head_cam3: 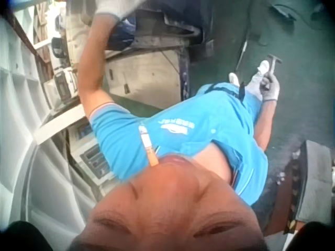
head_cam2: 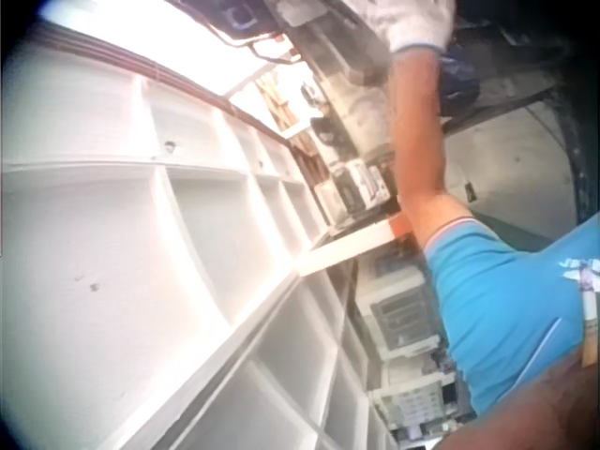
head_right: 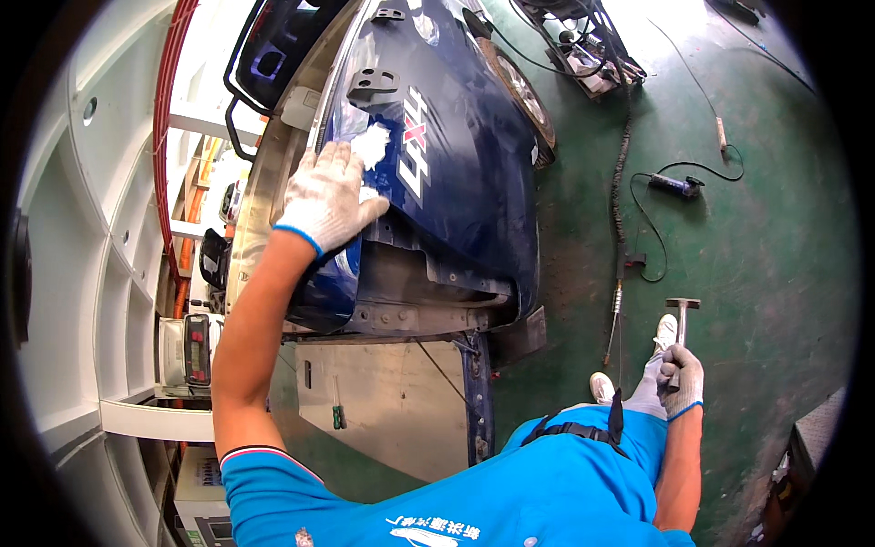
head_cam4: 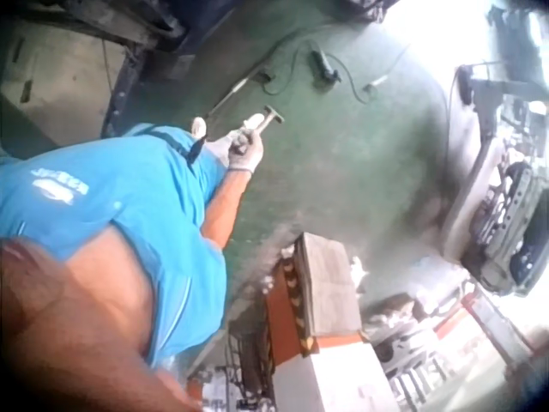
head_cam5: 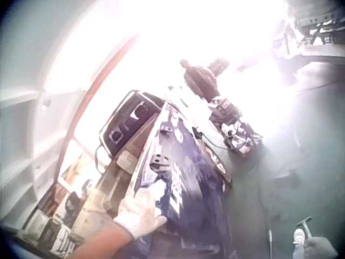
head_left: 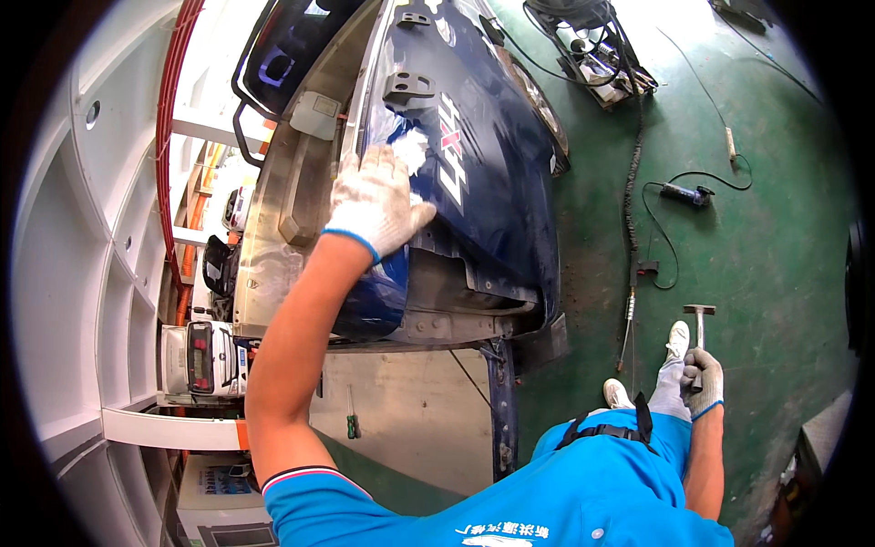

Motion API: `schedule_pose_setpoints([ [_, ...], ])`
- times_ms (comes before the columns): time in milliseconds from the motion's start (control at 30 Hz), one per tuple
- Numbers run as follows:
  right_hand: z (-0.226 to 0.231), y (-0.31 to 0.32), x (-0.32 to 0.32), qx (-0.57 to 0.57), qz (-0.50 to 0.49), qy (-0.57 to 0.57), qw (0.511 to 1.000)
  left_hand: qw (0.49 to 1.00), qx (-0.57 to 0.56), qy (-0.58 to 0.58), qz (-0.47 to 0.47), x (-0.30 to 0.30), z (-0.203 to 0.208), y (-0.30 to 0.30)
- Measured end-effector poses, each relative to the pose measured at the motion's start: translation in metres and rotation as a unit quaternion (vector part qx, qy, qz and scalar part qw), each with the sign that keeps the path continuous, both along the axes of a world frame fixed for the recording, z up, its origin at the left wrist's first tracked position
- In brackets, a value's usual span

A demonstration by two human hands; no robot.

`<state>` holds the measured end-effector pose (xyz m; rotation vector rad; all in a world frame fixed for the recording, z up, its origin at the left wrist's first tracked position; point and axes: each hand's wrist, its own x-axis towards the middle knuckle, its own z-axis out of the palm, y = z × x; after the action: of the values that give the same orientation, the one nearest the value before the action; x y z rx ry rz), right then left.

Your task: The person uses a hammer to tap a dented area on the rear side of a blue pickup truck. They then switch to a pneumatic hammer to continue working on the dent, repeatedly striking the same spot. Finally, they use a hammer again to finish the repair.

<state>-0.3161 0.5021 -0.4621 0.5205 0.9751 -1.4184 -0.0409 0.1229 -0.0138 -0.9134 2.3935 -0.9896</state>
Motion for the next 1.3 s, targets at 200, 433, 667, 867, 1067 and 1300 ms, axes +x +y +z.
schedule_pose_setpoints([
  [200, 0.029, 0.007, -0.006, 0.100, 0.016, 0.084, 0.991, 0.995, 0.003, 0.084, -0.047, 0.019, 0.001, 0.063],
  [433, 0.067, -0.031, -0.065, 0.115, 0.231, 0.320, 0.912, 0.988, -0.029, 0.145, -0.055, 0.013, 0.001, 0.071],
  [667, -0.050, -0.126, -0.173, 0.161, 0.430, 0.336, 0.822, 0.936, -0.020, 0.349, 0.048, -0.036, -0.040, 0.110],
  [867, -0.224, -0.213, -0.242, 0.212, 0.678, 0.518, 0.477, 0.617, 0.319, 0.569, 0.440, -0.129, -0.277, 0.107],
  [1067, -0.326, -0.308, -0.276, 0.177, 0.772, 0.516, 0.327, 0.137, 0.387, 0.580, 0.703, -0.123, -0.631, 0.109],
  [1300, -0.519, -0.300, -0.336, 0.007, 0.727, 0.651, 0.218, -0.228, 0.113, 0.596, 0.762, -0.133, -0.956, 0.123],
])
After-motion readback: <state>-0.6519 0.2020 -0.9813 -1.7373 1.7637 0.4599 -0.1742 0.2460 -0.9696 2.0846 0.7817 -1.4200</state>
